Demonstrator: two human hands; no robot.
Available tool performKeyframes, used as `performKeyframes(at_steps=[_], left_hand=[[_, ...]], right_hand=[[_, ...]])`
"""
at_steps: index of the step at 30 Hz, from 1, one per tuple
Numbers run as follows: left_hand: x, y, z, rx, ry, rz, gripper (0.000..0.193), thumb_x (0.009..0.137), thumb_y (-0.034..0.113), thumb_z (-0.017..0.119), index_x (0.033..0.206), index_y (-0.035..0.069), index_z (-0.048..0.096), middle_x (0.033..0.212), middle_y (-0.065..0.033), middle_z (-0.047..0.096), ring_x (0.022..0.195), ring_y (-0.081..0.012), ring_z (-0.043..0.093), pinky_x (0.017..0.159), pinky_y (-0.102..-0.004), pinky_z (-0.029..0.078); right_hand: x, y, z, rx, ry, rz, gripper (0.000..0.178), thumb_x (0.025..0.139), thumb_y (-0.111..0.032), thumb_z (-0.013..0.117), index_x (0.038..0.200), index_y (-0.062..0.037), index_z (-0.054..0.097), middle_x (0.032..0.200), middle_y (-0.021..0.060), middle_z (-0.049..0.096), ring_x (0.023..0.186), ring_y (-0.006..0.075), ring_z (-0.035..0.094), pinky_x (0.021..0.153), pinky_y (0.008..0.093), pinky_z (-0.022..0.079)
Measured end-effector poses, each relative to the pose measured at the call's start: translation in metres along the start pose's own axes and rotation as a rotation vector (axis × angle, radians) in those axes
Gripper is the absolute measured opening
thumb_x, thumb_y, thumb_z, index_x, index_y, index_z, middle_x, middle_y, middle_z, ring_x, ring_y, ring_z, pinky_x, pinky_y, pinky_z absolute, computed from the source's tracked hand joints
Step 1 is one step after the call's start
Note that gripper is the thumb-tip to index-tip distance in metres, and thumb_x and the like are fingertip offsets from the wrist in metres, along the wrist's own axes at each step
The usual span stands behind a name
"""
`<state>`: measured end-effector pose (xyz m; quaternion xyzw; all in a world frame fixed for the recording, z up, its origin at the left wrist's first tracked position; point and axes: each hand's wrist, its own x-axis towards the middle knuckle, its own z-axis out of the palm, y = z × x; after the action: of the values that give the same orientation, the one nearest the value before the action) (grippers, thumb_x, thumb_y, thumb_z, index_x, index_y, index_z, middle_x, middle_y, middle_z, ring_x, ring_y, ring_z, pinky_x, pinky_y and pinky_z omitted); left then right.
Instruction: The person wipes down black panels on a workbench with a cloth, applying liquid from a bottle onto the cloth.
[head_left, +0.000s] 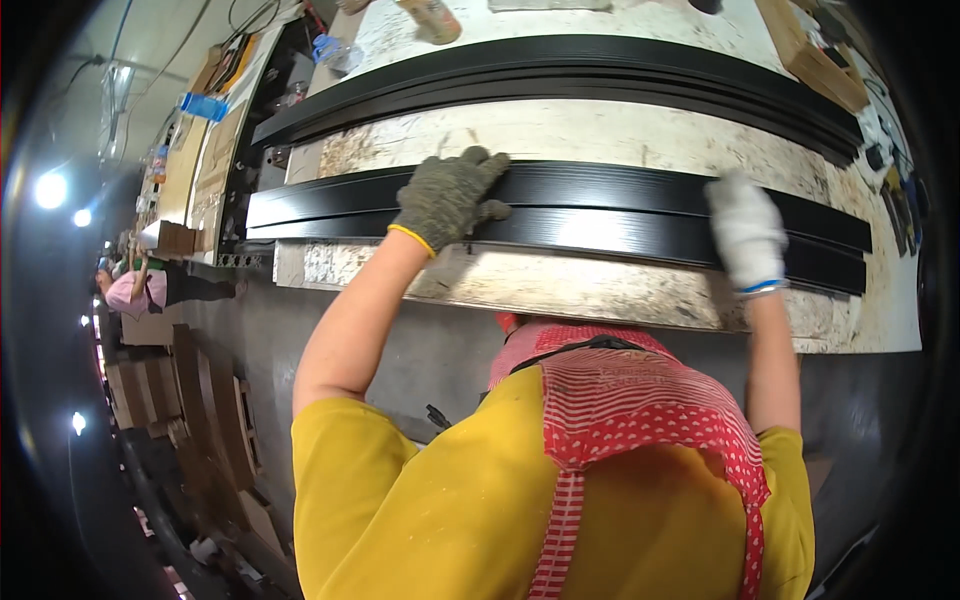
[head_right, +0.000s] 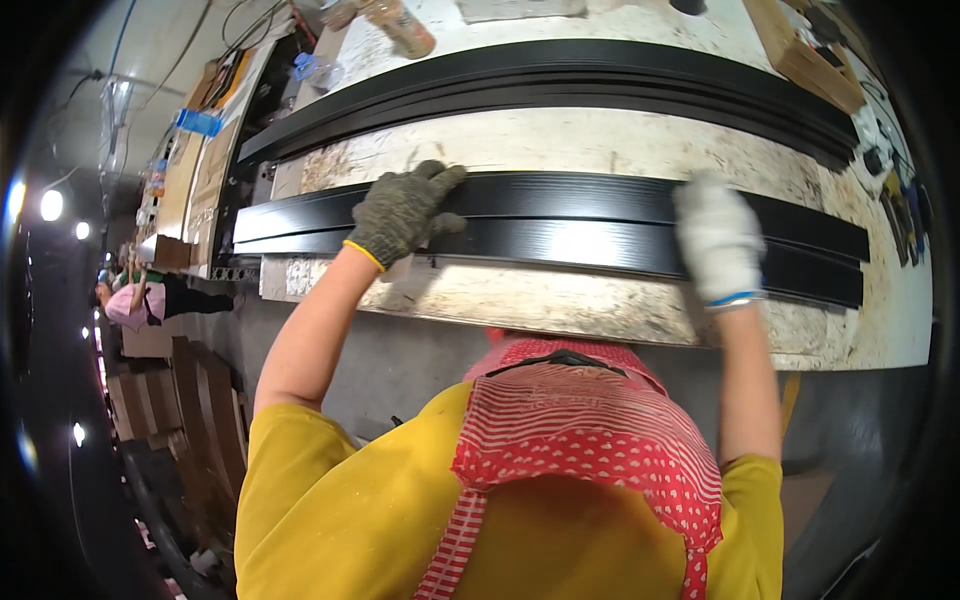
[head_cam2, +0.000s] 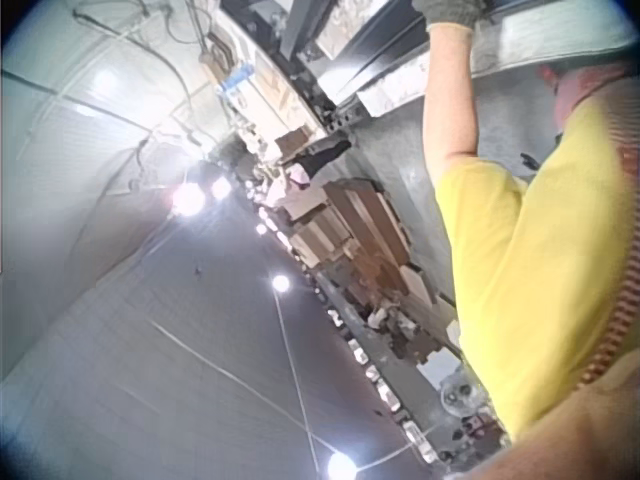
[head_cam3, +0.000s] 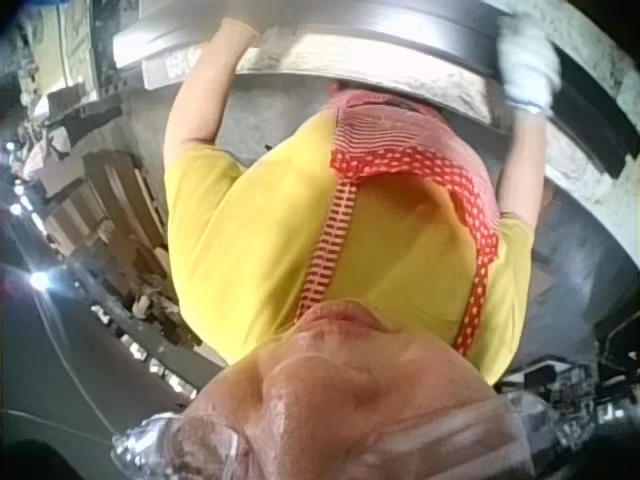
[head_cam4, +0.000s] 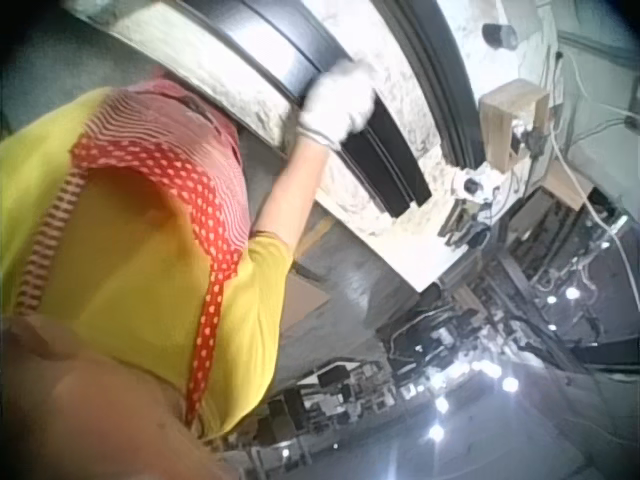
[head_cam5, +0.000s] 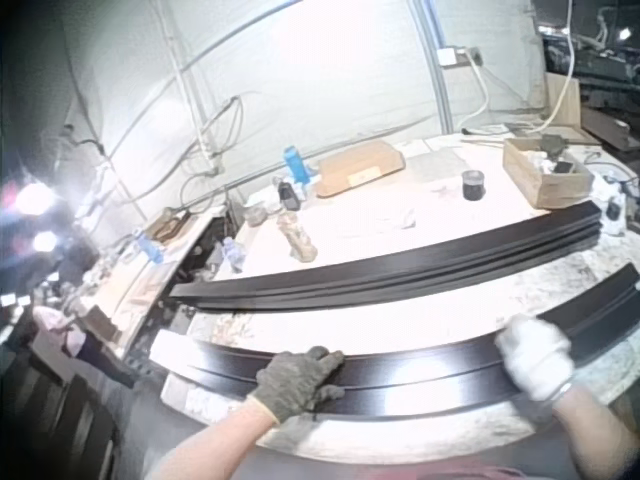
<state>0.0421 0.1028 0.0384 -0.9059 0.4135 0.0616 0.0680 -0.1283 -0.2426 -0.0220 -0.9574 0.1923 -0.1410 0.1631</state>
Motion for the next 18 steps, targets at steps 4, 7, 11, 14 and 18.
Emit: performKeyframes(at_steps=[4, 7, 11, 14, 18], left_hand=[[-0.037, -0.028, -0.017, -0.044, 0.110, 0.016, 0.053, 0.086, 0.044, 0.066, 0.131, 0.017, 0.057, 0.123, -0.0121, 0.061, 0.100, -0.0336, 0.063, 0.089, -0.0432, 0.049], [-0.118, -0.172, 0.015, -0.183, 0.596, 0.051, 0.035, 0.089, 0.032, 0.066, 0.121, 0.017, 0.064, 0.108, -0.0156, 0.067, 0.100, -0.0313, 0.064, 0.085, -0.0414, 0.049], [-0.227, -0.343, 0.034, 0.020, 0.224, -0.600, 0.050, 0.087, 0.030, 0.068, 0.131, 0.011, 0.057, 0.124, -0.0186, 0.060, 0.107, -0.0351, 0.061, 0.090, -0.0435, 0.049], [-0.256, -0.428, 0.065, -0.161, 0.217, -0.650, 0.051, 0.088, 0.028, 0.067, 0.133, 0.008, 0.054, 0.124, -0.0185, 0.060, 0.111, -0.0337, 0.060, 0.093, -0.0423, 0.048], [-0.233, -0.441, 0.060, -0.142, -0.018, -0.750, 0.047, 0.089, 0.024, 0.062, 0.134, 0.012, 0.054, 0.126, -0.0193, 0.060, 0.112, -0.0365, 0.058, 0.094, -0.0413, 0.047]], right_hand=[[0.011, -0.058, 0.020, -0.211, 0.209, -0.746, 0.018, 0.087, -0.020, 0.062, 0.100, -0.0065, 0.063, 0.087, 0.0135, 0.065, 0.081, 0.0309, 0.065, 0.074, 0.0439, 0.052], [0.030, -0.043, -0.021, 0.308, -0.148, 0.514, 0.021, 0.091, -0.023, 0.061, 0.099, -0.0040, 0.061, 0.083, 0.0159, 0.064, 0.083, 0.0323, 0.065, 0.074, 0.0445, 0.051], [0.005, -0.086, 0.020, -0.311, 0.043, 0.229, 0.016, 0.091, -0.022, 0.057, 0.093, -0.0066, 0.062, 0.086, 0.0194, 0.065, 0.084, 0.0393, 0.063, 0.072, 0.0482, 0.051], [0.000, -0.223, 0.082, -0.227, 0.077, -0.142, 0.009, 0.086, -0.012, 0.053, 0.090, -0.0078, 0.061, 0.080, 0.0157, 0.064, 0.072, 0.0344, 0.064, 0.065, 0.0451, 0.053], [0.003, -0.324, 0.112, -0.047, -0.095, -0.240, 0.014, 0.086, -0.019, 0.060, 0.091, -0.0064, 0.061, 0.083, 0.0187, 0.064, 0.078, 0.0354, 0.064, 0.068, 0.0458, 0.051]])
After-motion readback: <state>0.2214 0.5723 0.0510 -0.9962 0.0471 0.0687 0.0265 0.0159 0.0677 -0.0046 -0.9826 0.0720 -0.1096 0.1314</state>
